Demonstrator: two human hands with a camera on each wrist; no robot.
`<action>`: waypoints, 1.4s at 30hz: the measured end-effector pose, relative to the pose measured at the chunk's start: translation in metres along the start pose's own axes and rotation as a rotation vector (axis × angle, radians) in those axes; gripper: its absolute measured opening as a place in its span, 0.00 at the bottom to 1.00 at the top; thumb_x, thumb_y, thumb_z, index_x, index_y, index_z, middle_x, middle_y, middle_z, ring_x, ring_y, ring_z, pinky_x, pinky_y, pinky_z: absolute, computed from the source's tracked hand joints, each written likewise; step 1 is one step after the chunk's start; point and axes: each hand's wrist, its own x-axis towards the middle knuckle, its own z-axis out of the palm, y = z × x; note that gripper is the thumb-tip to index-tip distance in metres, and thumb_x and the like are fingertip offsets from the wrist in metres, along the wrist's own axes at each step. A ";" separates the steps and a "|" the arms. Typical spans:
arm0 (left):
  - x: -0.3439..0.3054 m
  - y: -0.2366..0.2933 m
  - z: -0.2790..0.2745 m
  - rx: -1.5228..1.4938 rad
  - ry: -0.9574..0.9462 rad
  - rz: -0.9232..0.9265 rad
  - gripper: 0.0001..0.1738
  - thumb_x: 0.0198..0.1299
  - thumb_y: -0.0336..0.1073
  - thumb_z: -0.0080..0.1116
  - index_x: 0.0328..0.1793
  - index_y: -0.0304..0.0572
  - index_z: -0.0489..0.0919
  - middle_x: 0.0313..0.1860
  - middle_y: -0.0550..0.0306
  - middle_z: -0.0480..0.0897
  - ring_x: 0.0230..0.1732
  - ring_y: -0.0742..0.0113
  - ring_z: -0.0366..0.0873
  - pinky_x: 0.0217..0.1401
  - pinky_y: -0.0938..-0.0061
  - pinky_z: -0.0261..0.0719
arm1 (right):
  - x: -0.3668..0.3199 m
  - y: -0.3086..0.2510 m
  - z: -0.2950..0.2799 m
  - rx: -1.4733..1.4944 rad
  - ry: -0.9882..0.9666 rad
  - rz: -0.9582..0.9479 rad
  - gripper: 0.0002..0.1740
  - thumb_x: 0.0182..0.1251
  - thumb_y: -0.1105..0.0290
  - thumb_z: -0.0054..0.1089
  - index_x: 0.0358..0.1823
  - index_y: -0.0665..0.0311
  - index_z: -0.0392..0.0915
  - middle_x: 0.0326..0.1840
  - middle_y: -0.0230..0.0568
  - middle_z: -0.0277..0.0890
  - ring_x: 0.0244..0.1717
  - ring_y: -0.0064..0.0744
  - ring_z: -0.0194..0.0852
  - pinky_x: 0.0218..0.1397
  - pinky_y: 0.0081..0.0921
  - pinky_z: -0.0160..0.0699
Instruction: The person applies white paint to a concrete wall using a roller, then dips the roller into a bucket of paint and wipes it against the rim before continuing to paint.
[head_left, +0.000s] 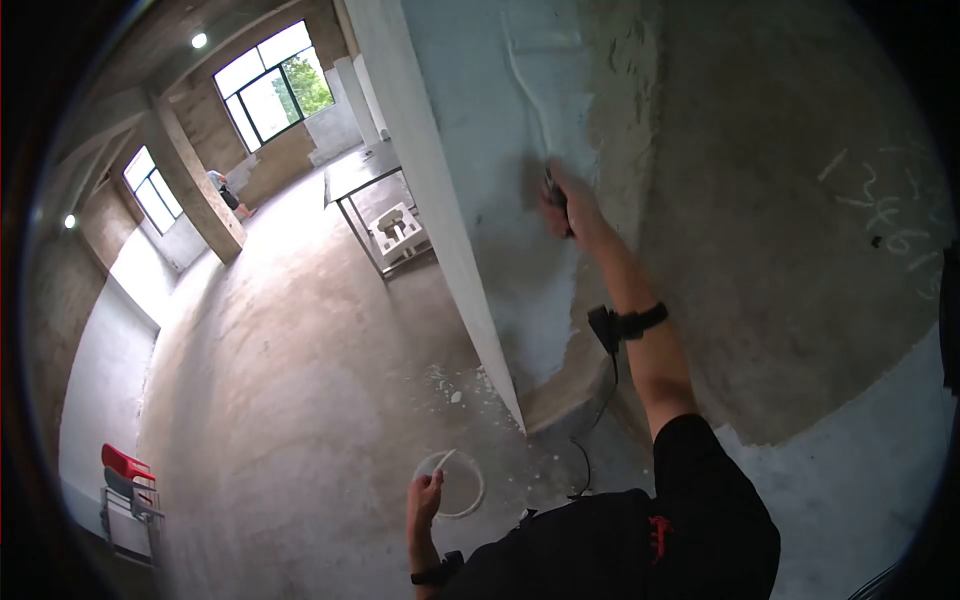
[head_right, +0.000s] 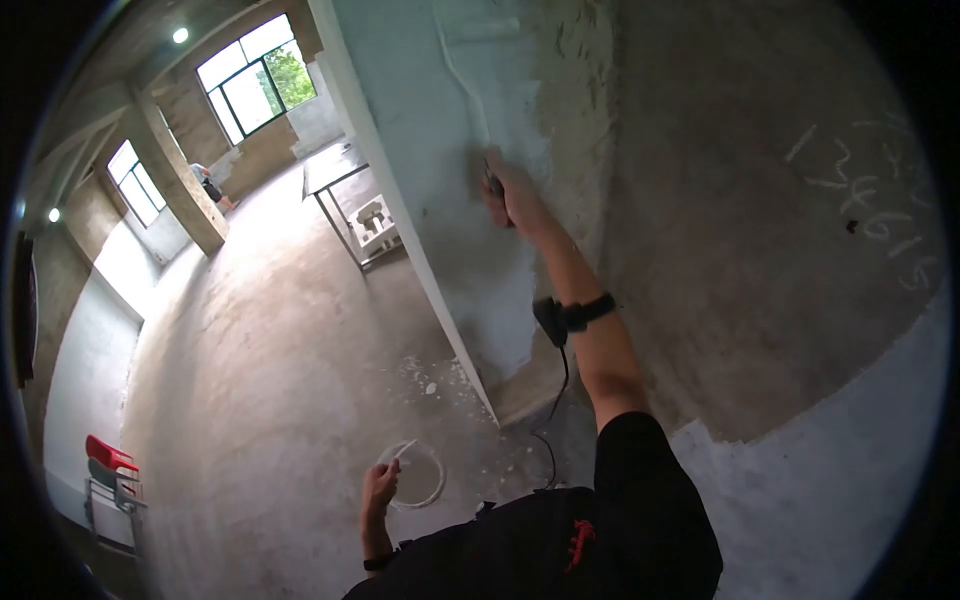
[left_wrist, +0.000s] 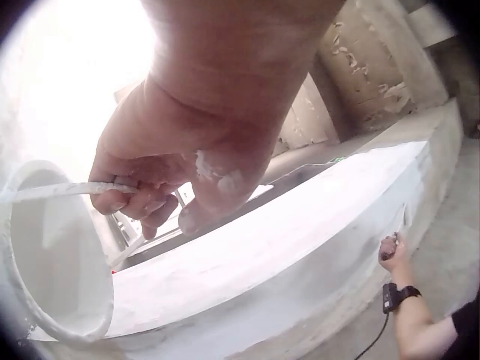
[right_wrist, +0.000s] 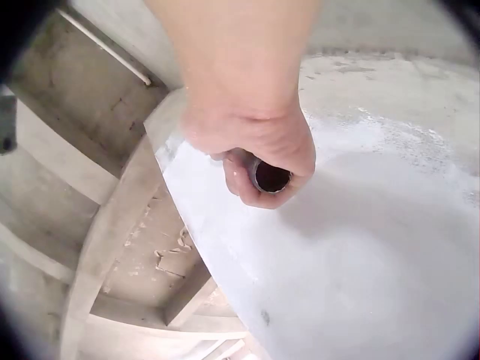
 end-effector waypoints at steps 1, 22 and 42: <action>0.003 -0.001 -0.001 -0.040 -0.012 0.004 0.24 0.66 0.51 0.57 0.34 0.32 0.80 0.19 0.66 0.71 0.17 0.79 0.65 0.19 0.79 0.61 | -0.007 0.019 -0.006 0.015 0.003 0.053 0.27 0.72 0.38 0.44 0.27 0.55 0.66 0.13 0.24 0.55 0.10 0.17 0.46 0.13 0.19 0.47; 0.022 -0.020 -0.001 0.004 -0.031 0.015 0.24 0.66 0.51 0.57 0.35 0.31 0.81 0.19 0.66 0.71 0.18 0.77 0.66 0.20 0.78 0.63 | -0.096 0.177 -0.025 -0.002 0.127 0.215 0.28 0.75 0.43 0.41 0.23 0.57 0.65 0.12 0.26 0.57 0.09 0.19 0.52 0.12 0.22 0.53; 0.013 0.016 0.010 0.110 -0.081 0.032 0.31 0.63 0.53 0.54 0.37 0.22 0.81 0.25 0.39 0.81 0.33 0.59 0.81 0.39 0.64 0.75 | 0.006 0.011 0.020 -0.026 -0.062 0.023 0.27 0.74 0.40 0.40 0.27 0.54 0.64 0.14 0.23 0.53 0.10 0.17 0.43 0.13 0.22 0.45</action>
